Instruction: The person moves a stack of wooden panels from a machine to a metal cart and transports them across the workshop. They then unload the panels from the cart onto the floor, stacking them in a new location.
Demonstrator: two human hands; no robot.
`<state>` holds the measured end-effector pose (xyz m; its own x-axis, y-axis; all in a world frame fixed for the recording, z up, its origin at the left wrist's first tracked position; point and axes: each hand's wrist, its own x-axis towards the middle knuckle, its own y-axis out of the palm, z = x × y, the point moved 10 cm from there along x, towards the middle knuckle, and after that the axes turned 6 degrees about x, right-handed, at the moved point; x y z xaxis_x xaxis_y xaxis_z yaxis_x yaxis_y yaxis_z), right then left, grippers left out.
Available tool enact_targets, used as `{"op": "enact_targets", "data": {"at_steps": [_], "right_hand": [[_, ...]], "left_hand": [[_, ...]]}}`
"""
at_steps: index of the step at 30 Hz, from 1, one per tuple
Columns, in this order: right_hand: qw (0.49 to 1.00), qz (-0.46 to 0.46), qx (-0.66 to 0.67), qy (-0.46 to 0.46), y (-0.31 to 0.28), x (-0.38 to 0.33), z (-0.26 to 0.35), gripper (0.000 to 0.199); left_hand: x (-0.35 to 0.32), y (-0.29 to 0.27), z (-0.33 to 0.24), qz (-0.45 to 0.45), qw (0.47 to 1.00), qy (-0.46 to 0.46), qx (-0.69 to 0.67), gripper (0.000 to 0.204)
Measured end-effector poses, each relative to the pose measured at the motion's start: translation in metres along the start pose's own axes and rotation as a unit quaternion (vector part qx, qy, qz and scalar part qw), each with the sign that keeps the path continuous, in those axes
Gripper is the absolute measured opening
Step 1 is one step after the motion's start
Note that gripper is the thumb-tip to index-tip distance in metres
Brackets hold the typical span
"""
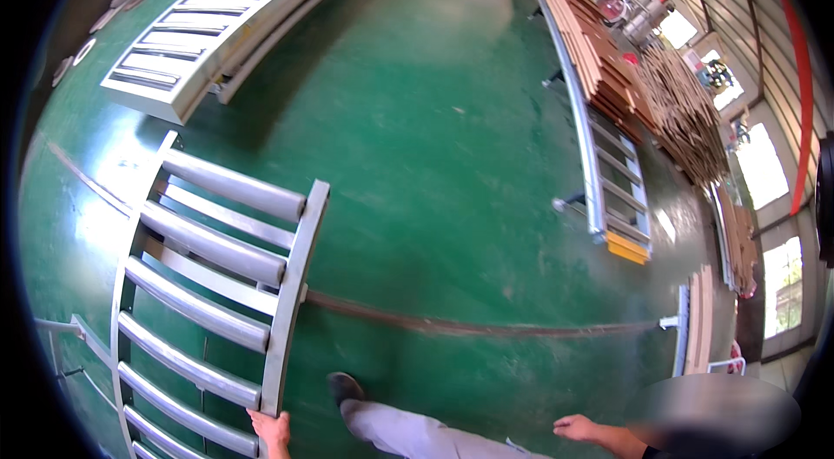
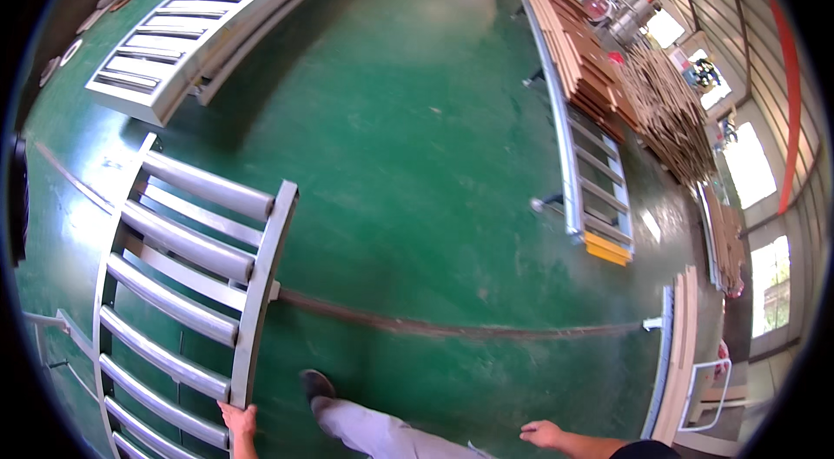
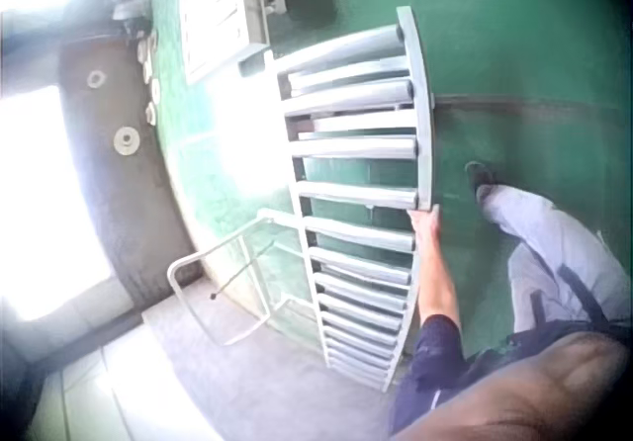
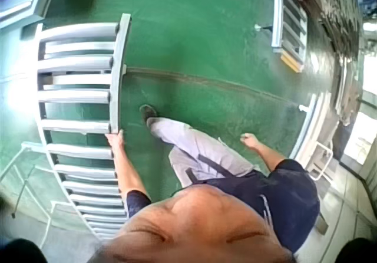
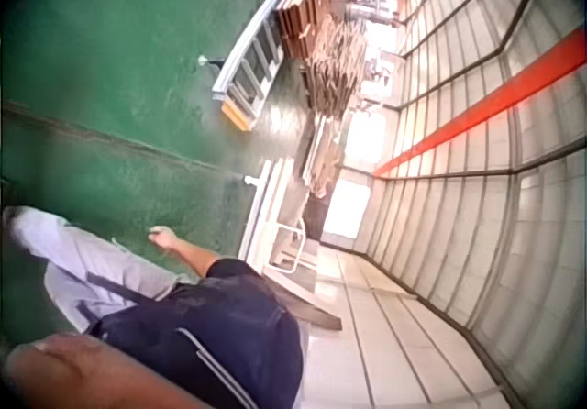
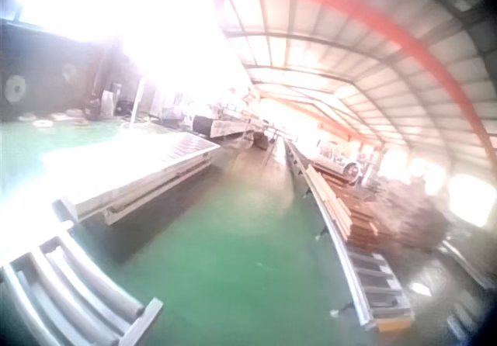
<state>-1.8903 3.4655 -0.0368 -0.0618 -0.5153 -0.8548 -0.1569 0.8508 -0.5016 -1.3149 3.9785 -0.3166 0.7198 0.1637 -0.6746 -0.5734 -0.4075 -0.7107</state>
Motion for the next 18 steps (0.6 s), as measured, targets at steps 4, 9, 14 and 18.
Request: {"op": "enact_targets", "data": {"at_steps": [4, 9, 14, 18], "right_hand": [[0.998, 0.024, -0.058, -0.01, -0.014, -0.079, 0.007, 0.051], [0.995, -0.053, -0.034, -0.074, -0.099, -0.127, 0.048, 0.04], [0.992, -0.047, 0.001, -0.116, -0.154, -0.097, 0.026, 0.042], [0.985, -0.05, -0.009, -0.165, -0.191, -0.076, 0.004, 0.042]], "left_hand": [[-0.049, -0.029, 0.018, 0.003, 0.999, 0.033, 0.016, 0.082], [-0.121, -0.048, 0.023, -0.05, 0.993, 0.068, 0.083, 0.064], [-0.207, -0.043, 0.016, -0.065, 0.993, 0.055, 0.08, 0.057], [-0.278, -0.005, 0.018, -0.083, 0.993, 0.023, 0.08, 0.065]]}}
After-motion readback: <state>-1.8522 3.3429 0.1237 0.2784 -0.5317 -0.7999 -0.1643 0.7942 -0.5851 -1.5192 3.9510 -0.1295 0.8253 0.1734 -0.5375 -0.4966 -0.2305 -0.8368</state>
